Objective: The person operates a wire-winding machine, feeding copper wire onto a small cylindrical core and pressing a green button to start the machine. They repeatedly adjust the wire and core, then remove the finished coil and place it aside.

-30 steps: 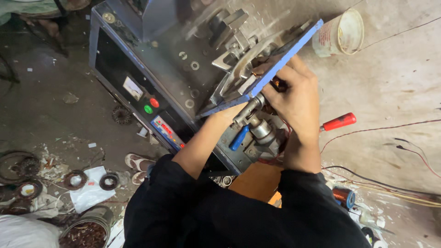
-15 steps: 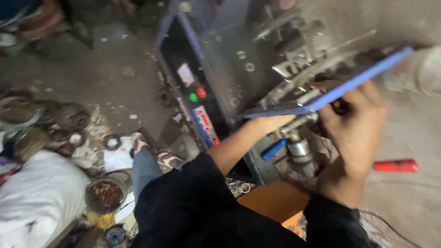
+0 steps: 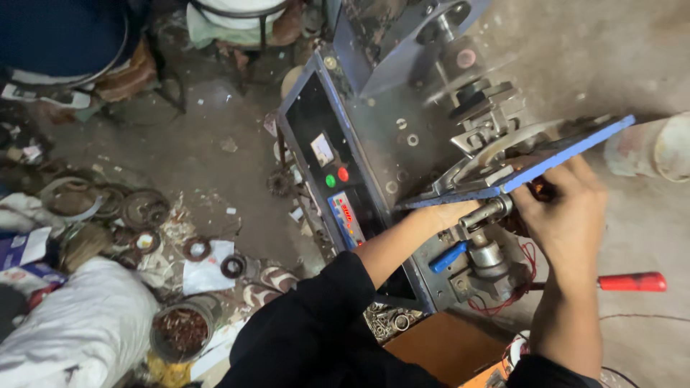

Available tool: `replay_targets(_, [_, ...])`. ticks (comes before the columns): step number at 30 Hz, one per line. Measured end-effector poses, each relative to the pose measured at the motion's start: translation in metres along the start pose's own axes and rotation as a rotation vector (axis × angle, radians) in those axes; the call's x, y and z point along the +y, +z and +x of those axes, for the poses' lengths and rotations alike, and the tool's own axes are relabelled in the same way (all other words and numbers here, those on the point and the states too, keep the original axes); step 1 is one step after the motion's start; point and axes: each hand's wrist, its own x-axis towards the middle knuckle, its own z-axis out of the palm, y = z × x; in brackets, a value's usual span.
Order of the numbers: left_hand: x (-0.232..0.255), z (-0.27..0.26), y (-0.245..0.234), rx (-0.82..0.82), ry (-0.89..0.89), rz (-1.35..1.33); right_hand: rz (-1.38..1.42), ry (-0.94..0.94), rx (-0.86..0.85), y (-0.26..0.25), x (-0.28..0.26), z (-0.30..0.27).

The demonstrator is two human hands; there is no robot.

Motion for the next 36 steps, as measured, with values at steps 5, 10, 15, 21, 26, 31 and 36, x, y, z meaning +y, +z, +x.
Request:
replay_targets(5, [0.02, 0.005, 0.019, -0.011, -0.001, 0.107, 0.014, 0.003, 0.024, 0.006, 0.008, 0.002])
replay_targets(10, [0.042, -0.011, 0.046, -0.017, 0.048, 0.146, 0.006, -0.021, 0.008, 0.007, 0.018, -0.004])
replay_targets(15, [0.077, -0.027, 0.09, -0.112, 0.119, 0.155, 0.006, -0.05, 0.004, 0.003, 0.006, 0.0])
replay_targets(21, [0.077, -0.013, 0.083, -0.085, -0.014, -0.033, 0.04, -0.038, 0.011, 0.005, 0.009, 0.002])
replay_targets(26, [0.067, -0.011, 0.052, 0.006, 0.005, -0.083, 0.122, -0.073, 0.055, 0.004, 0.012, 0.001])
replay_targets(31, [0.078, -0.021, 0.055, -0.054, 0.118, 0.211, 0.11, -0.07, 0.061, 0.006, 0.014, 0.0])
replay_targets(36, [0.081, -0.016, 0.052, -0.132, 0.065, -0.045, 0.099, -0.078, 0.089, 0.012, 0.022, -0.001])
